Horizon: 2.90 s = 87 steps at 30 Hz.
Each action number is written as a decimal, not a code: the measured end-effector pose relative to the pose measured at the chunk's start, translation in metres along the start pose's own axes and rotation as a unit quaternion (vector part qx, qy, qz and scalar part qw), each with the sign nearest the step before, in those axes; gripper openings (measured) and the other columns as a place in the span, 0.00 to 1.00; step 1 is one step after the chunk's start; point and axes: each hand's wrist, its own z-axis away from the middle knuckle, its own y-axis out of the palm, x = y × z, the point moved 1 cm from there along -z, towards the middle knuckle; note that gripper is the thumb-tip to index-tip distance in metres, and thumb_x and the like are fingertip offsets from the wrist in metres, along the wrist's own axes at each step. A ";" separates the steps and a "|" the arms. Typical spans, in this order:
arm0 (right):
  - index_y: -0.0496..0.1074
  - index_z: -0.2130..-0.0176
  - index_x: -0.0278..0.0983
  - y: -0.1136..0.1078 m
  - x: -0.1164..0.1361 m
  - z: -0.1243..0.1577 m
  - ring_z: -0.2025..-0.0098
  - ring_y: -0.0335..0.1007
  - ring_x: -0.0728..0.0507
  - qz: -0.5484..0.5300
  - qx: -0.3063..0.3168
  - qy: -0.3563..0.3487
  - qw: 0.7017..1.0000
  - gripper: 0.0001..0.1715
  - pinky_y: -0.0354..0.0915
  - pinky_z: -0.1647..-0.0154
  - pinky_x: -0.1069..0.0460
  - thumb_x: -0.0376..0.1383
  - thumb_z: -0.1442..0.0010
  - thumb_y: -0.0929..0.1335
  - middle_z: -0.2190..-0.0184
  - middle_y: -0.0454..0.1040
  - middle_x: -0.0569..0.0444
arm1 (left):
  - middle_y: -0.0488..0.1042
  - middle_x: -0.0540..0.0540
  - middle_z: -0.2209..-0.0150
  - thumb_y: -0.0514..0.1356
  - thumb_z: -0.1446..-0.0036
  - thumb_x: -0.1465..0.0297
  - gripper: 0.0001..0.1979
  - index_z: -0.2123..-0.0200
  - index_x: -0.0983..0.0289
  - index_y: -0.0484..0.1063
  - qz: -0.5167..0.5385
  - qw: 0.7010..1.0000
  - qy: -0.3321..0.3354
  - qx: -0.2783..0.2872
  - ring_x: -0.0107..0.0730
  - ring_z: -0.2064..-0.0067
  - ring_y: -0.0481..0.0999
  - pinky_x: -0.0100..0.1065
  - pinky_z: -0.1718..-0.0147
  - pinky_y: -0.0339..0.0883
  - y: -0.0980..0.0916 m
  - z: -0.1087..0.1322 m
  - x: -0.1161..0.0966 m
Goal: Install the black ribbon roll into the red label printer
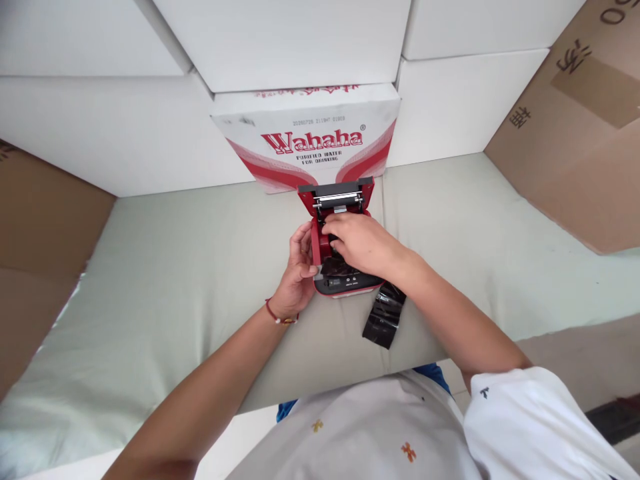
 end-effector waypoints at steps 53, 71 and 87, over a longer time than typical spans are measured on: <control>0.80 0.50 0.30 -0.026 0.028 0.077 0.62 0.82 0.39 0.251 0.053 0.047 0.965 0.16 0.65 0.67 0.48 0.27 0.27 0.63 0.63 0.85 0.44 | 0.83 0.58 0.61 0.65 0.38 0.75 0.18 0.45 0.68 0.83 -0.691 0.592 0.415 0.016 0.41 0.53 0.77 0.43 0.47 0.62 0.084 0.071 -0.023; 0.80 0.39 0.39 0.013 -0.001 0.125 0.26 0.70 0.35 0.088 -0.121 -0.066 0.987 0.33 0.64 0.24 0.30 0.18 0.33 0.62 0.32 0.78 0.46 | 0.75 0.54 0.51 0.61 0.34 0.73 0.13 0.48 0.55 0.77 -0.433 0.860 0.206 -0.174 0.42 0.47 0.75 0.44 0.44 0.68 0.035 0.034 -0.050; 0.79 0.36 0.45 0.024 0.000 0.132 0.30 0.73 0.35 -0.062 -0.212 -0.051 0.974 0.30 0.77 0.35 0.33 0.24 0.27 0.63 0.29 0.75 0.42 | 0.54 0.47 0.19 0.77 0.50 0.61 0.50 0.27 0.39 0.61 -0.015 1.000 -0.023 0.008 0.53 0.16 0.48 0.55 0.19 0.46 0.009 0.006 -0.019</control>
